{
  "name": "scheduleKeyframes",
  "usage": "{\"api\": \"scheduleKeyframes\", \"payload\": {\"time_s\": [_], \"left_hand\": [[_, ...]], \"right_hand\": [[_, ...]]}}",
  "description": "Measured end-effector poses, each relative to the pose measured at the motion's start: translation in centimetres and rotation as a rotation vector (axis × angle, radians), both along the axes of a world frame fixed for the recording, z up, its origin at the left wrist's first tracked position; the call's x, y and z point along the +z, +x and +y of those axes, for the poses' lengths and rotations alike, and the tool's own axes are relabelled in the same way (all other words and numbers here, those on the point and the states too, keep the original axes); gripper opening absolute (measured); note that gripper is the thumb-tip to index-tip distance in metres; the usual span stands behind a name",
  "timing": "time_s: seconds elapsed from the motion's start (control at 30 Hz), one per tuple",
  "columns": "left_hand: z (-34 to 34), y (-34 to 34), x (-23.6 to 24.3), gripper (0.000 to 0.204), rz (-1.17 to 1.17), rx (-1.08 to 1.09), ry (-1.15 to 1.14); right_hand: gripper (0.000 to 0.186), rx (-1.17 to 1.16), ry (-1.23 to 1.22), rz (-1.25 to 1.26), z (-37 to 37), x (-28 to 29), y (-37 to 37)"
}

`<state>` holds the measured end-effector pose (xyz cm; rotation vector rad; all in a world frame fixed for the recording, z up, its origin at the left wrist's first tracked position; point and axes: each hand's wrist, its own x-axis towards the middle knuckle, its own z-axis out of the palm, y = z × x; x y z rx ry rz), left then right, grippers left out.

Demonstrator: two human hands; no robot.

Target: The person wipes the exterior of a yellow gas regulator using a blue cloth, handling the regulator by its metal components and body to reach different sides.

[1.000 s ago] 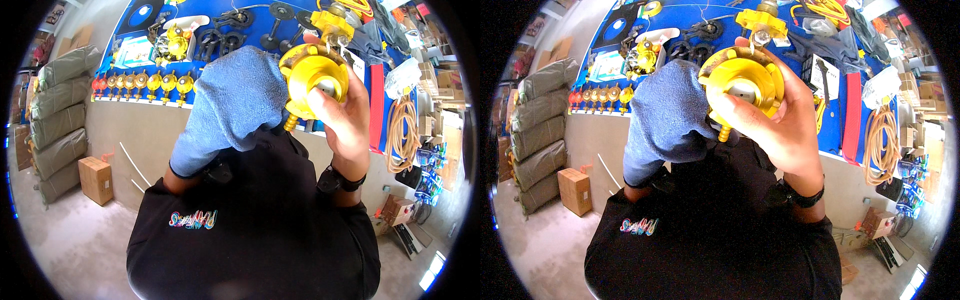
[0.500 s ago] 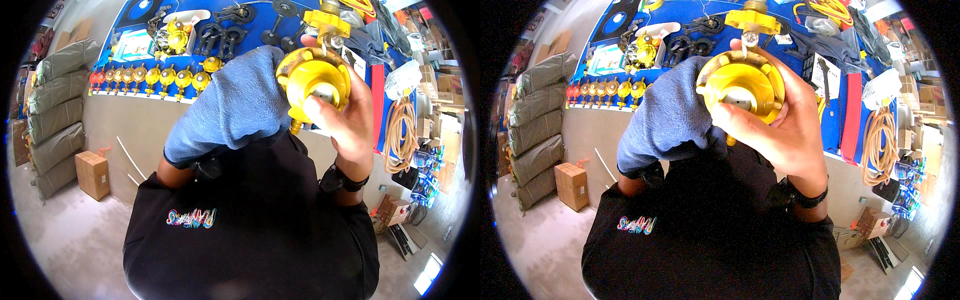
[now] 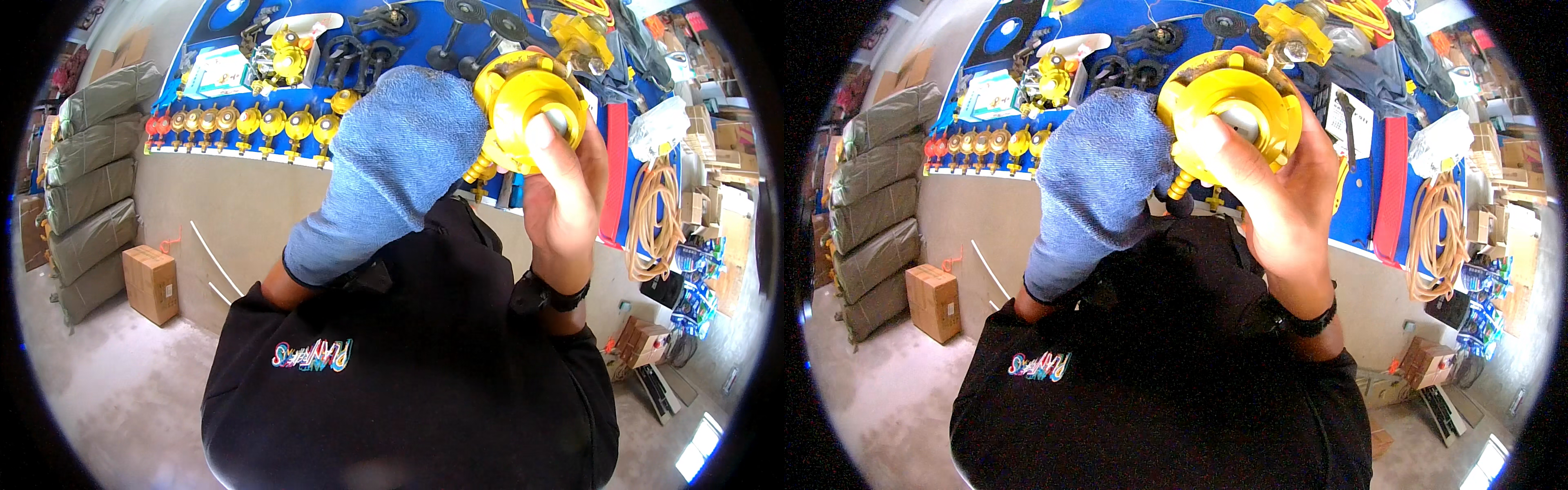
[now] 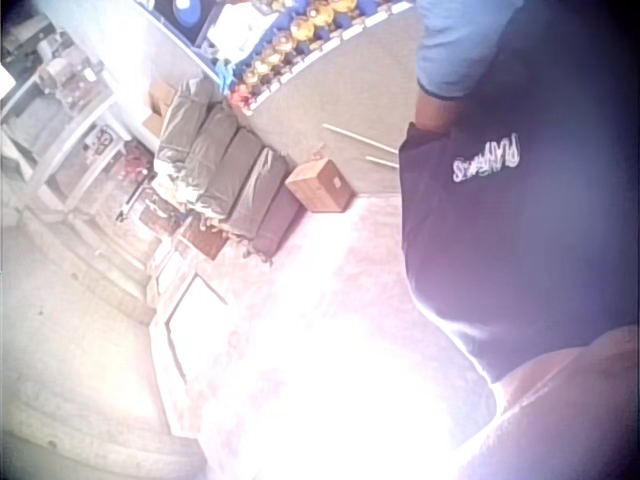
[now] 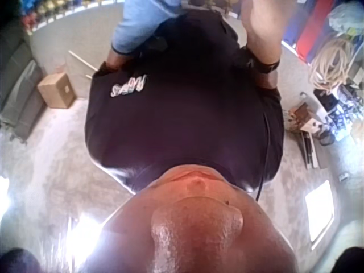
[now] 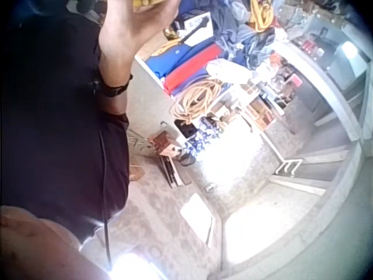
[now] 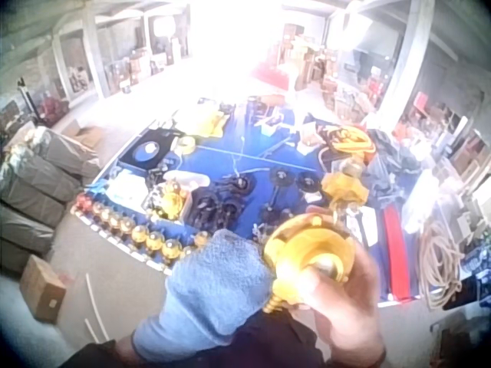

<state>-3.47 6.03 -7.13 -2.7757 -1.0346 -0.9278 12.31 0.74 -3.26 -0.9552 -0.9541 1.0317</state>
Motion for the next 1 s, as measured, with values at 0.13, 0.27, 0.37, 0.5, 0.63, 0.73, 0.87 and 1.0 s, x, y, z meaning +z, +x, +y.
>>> {"api": "scheduleKeyframes", "payload": {"time_s": [0.13, 0.27, 0.37, 0.5, 0.63, 0.73, 0.87, 1.0], "left_hand": [[-0.5, -0.4, 0.4, 0.027, -0.031, -0.012, -0.066], [-0.4, -0.3, 0.1, 0.035, -0.122, -0.061, -0.061], [-0.6, -0.5, 1.4, 0.028, -0.077, -0.053, -0.093], [-0.2, -0.1, 1.3, 0.025, -0.085, -0.065, -0.100], [-0.1, -0.5, 1.6, 0.026, -0.061, -0.127, -0.048], [-0.1, -0.7, 1.3, 0.026, -0.160, -0.175, -0.026], [-0.6, -0.3, 1.7, 0.027, -0.077, -0.091, -0.137], [-0.6, -0.1, 1.4, 0.026, -0.056, -0.046, -0.085]], "right_hand": [[0.058, 0.016, 0.005, 0.097, -0.2, -0.2, -0.3], [0.058, 0.048, 0.024, 0.083, -0.4, -0.2, -0.1], [0.059, 0.060, 0.042, 0.014, -0.3, -0.2, 0.2], [0.060, 0.081, 0.025, -0.029, -0.4, 0.1, 0.3], [0.060, 0.100, -0.016, 0.035, -0.6, 0.4, 0.4], [0.060, 0.098, -0.033, 0.014, -0.6, 0.3, 0.5], [0.058, 0.073, -0.005, -0.042, -0.7, -0.1, 0.3], [0.056, 0.073, -0.044, -0.004, -0.9, -0.1, 0.2]]}}
